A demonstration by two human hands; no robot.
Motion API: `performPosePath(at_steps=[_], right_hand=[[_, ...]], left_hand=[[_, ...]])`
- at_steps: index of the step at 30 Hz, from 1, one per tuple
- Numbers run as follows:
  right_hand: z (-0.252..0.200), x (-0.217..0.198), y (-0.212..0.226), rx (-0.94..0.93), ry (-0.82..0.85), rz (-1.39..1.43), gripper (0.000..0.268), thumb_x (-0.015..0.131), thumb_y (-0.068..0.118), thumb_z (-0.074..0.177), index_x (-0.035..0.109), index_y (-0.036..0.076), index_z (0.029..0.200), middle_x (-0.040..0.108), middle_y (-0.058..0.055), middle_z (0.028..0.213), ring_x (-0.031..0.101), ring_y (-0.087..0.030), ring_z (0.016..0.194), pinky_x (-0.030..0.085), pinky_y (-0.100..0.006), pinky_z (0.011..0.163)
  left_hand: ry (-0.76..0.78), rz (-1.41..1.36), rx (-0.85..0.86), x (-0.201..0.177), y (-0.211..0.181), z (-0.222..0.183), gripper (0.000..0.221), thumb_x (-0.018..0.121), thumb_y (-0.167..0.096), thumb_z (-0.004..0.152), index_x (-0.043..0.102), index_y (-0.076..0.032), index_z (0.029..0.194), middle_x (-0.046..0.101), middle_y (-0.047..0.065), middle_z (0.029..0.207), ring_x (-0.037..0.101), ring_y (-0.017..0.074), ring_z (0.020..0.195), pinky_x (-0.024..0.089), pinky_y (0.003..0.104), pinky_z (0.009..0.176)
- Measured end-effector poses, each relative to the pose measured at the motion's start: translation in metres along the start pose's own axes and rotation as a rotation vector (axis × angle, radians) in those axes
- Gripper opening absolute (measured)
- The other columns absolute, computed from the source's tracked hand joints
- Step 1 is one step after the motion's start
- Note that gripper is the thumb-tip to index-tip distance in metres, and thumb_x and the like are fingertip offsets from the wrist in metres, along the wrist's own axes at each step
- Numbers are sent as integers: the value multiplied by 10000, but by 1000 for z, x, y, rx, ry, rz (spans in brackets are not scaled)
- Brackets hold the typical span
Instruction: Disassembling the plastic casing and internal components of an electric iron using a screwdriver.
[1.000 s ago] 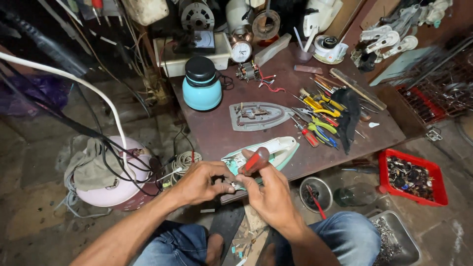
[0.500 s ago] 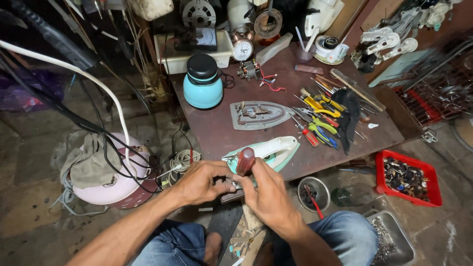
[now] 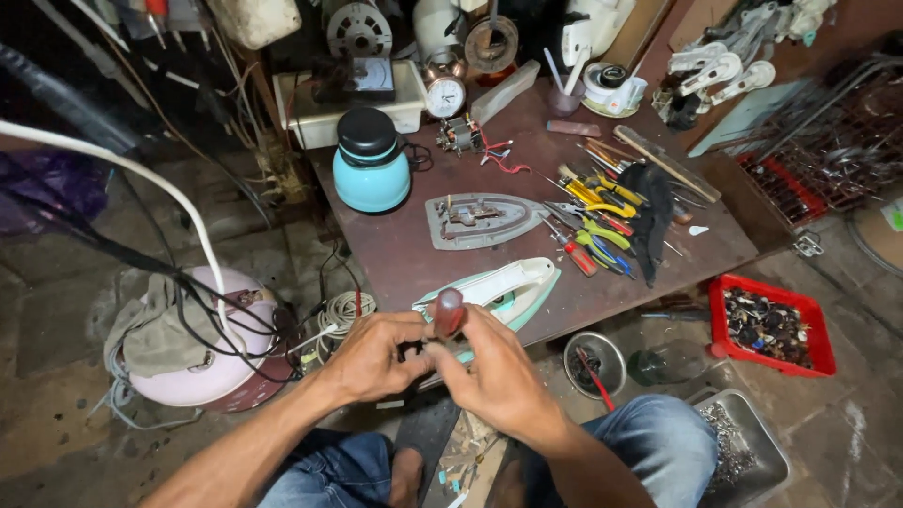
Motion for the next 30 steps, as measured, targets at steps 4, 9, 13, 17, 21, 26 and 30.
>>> performPosePath(at_steps=[4,9,13,17,21,26,30], right_hand=[[0,-2,3,-26,-118,31,119,648,168,893,624,62,943,636,-77,891,583,-245,852,439,-336,738],[-1,-7,-2,49,-56,151,439,552,62,811,612,111,1243,753,-76,944,735,-204,908,566,-326,632],[-1,0,-2,110,71,162,447,462,86,840,546,52,1278,689,-123,1202,694,-269,1084,543,-387,880],[0,-1,-2,17,-83,78,168,715,214,877,622,79,911,637,-53,855,591,-217,792,440,-320,701],[-3,1,-6,-11,-85,135,139,651,107,886,729,83,999,724,-52,893,644,-195,799,486,-303,664],[-7,-2,-5,38,27,114,549,453,40,850,508,30,1396,640,-177,1350,659,-326,1199,498,-402,1049],[-6,9,-9,168,110,139,452,444,145,910,526,33,1339,622,-198,1310,641,-336,1168,503,-493,1000]], left_hand=[[-28,-50,34,-6,-10,1,217,654,-113,787,749,-119,982,759,43,1058,735,262,901,564,420,749],[-2,-77,-57,-5,-7,2,352,737,-164,809,755,-226,1155,787,-10,1105,771,205,886,605,368,711],[-19,-59,-56,-4,-6,1,102,730,-180,827,778,-164,916,771,-4,939,727,209,761,557,377,640],[-17,-47,-74,-4,-3,0,113,616,-86,729,698,-153,768,776,-18,869,709,181,691,526,355,595],[8,-47,-91,-3,-1,1,129,649,-40,743,713,-145,781,727,-40,816,678,175,691,521,352,625],[21,-58,-37,-1,-6,1,188,772,-226,829,791,-186,1011,783,39,1085,767,237,890,614,407,807],[-1,-40,-31,-1,-4,1,195,763,-254,831,777,-123,976,790,46,1073,771,254,915,608,399,788]])
Point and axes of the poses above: each hand's wrist, its own z-axis towards the middle knuckle, its own x-axis out of the palm, y = z × x, the point moved 7 cm from there along z, towards the middle knuckle
